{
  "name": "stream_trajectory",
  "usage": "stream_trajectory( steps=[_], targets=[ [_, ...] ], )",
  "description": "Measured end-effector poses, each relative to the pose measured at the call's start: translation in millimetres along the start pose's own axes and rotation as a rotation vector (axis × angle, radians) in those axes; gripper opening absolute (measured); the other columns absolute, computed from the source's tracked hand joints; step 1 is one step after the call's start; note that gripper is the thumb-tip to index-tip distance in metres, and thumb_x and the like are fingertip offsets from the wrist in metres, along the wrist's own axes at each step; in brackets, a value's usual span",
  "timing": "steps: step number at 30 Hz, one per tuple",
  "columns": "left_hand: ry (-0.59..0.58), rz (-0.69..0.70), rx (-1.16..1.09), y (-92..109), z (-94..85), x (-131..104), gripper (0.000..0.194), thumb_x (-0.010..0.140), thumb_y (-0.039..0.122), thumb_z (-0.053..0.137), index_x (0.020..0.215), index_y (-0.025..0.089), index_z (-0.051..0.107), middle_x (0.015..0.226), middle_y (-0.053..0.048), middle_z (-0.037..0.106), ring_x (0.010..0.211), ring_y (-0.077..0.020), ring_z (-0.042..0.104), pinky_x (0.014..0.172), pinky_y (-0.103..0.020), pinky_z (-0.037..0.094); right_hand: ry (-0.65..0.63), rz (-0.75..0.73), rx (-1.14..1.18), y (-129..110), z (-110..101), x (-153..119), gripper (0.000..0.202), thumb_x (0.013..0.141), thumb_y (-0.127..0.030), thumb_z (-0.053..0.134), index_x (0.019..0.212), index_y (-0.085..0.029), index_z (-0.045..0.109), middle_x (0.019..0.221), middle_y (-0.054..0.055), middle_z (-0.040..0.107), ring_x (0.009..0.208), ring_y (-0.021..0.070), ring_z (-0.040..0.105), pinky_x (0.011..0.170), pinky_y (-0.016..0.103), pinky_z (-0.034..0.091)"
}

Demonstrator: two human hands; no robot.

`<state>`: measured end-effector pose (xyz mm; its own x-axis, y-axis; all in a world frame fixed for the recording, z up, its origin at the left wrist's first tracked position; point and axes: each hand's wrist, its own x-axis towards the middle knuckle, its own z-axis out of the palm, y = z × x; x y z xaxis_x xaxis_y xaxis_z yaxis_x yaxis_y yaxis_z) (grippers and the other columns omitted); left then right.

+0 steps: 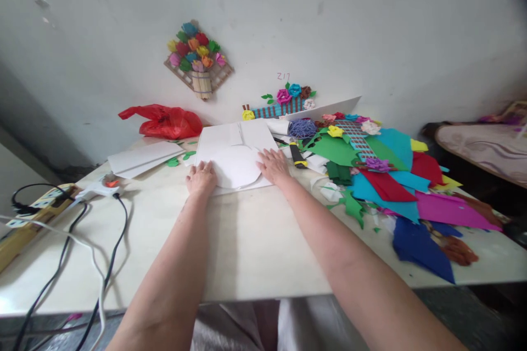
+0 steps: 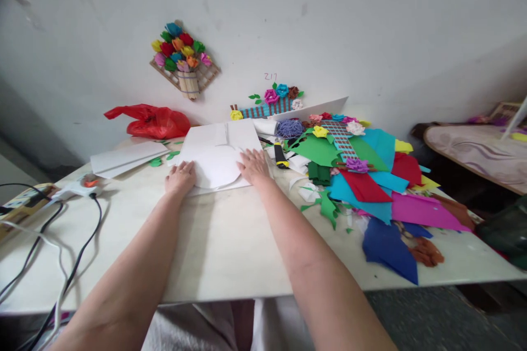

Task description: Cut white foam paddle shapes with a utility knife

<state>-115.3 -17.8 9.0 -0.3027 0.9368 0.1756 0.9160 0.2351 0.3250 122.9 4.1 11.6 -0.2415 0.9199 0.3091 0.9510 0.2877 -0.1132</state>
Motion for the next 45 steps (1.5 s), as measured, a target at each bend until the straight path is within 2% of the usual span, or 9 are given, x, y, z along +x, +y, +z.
stream_trajectory(
  steps=[3,9,16,22,30,36,42,45],
  targets=[
    [-0.017,-0.017,0.012,0.4,-0.3,0.7,0.052,0.096,0.037,0.024,0.143,0.033,0.047,0.156,0.001,0.037,0.144,-0.0285,0.025,0.114,-0.053,0.026,-0.135,-0.050,0.033,-13.1,-2.1,-1.9,0.055,0.098,-0.048,0.030,0.147,-0.026,0.039,0.160,0.006,0.026,0.146,0.0273,0.026,0.118,0.042,0.020],
    [-0.020,0.026,0.039,1.1,-0.2,0.6,0.051,0.096,0.030,0.026,0.142,0.031,0.048,0.155,0.001,0.038,0.147,-0.0256,0.019,0.117,-0.055,0.017,-0.187,-0.023,0.031,-15.9,-3.3,-2.9,0.054,0.097,-0.049,0.031,0.147,-0.029,0.038,0.161,0.005,0.022,0.148,0.0264,0.022,0.119,0.042,0.018],
    [-0.005,0.098,0.045,0.0,2.8,1.2,0.050,0.095,0.024,0.027,0.140,0.022,0.050,0.153,-0.005,0.040,0.145,-0.0245,0.027,0.117,-0.054,0.020,-0.182,-0.021,0.061,-15.9,-2.5,-3.3,0.054,0.097,-0.048,0.030,0.147,-0.028,0.040,0.161,0.007,0.022,0.148,0.0285,0.021,0.119,0.042,0.018],
    [-0.011,0.102,0.049,-0.3,4.3,1.8,0.045,0.096,0.023,0.028,0.134,0.025,0.054,0.150,-0.005,0.044,0.141,-0.0226,0.035,0.113,-0.051,0.028,-0.169,-0.032,0.061,-13.8,4.1,-1.3,0.054,0.097,-0.048,0.031,0.146,-0.028,0.040,0.160,0.008,0.024,0.148,0.0284,0.022,0.119,0.043,0.018],
    [-0.016,0.117,0.043,-1.1,4.6,2.3,0.045,0.095,0.020,0.031,0.133,0.023,0.055,0.150,-0.006,0.045,0.140,-0.0223,0.037,0.111,-0.047,0.032,-0.165,-0.033,0.058,-14.4,1.9,-2.5,0.053,0.097,-0.048,0.033,0.145,-0.027,0.043,0.160,0.009,0.026,0.147,0.0294,0.024,0.119,0.044,0.019],
    [-0.005,0.113,0.030,-2.2,3.6,0.4,0.047,0.097,0.025,0.029,0.138,0.025,0.051,0.151,-0.005,0.044,0.141,-0.0237,0.034,0.115,-0.055,0.023,-0.180,-0.023,0.061,-13.8,1.9,-1.8,0.054,0.097,-0.048,0.032,0.146,-0.027,0.041,0.160,0.008,0.025,0.147,0.0294,0.023,0.119,0.043,0.019],
    [0.000,0.133,0.065,-0.1,1.3,-1.9,0.049,0.098,0.028,0.026,0.140,0.022,0.050,0.153,-0.004,0.040,0.146,-0.0236,0.025,0.118,-0.050,0.017,-0.190,-0.019,0.044,-13.2,4.0,0.0,0.053,0.097,-0.049,0.031,0.146,-0.029,0.040,0.160,0.006,0.024,0.148,0.0272,0.022,0.119,0.043,0.020],
    [0.003,0.144,0.084,0.8,2.0,-0.9,0.049,0.098,0.027,0.025,0.139,0.020,0.052,0.153,-0.005,0.040,0.145,-0.0233,0.026,0.119,-0.048,0.015,-0.188,-0.026,0.047,-13.6,2.8,-0.6,0.054,0.097,-0.049,0.031,0.146,-0.028,0.041,0.160,0.007,0.025,0.148,0.0286,0.023,0.119,0.044,0.020]
  ],
)
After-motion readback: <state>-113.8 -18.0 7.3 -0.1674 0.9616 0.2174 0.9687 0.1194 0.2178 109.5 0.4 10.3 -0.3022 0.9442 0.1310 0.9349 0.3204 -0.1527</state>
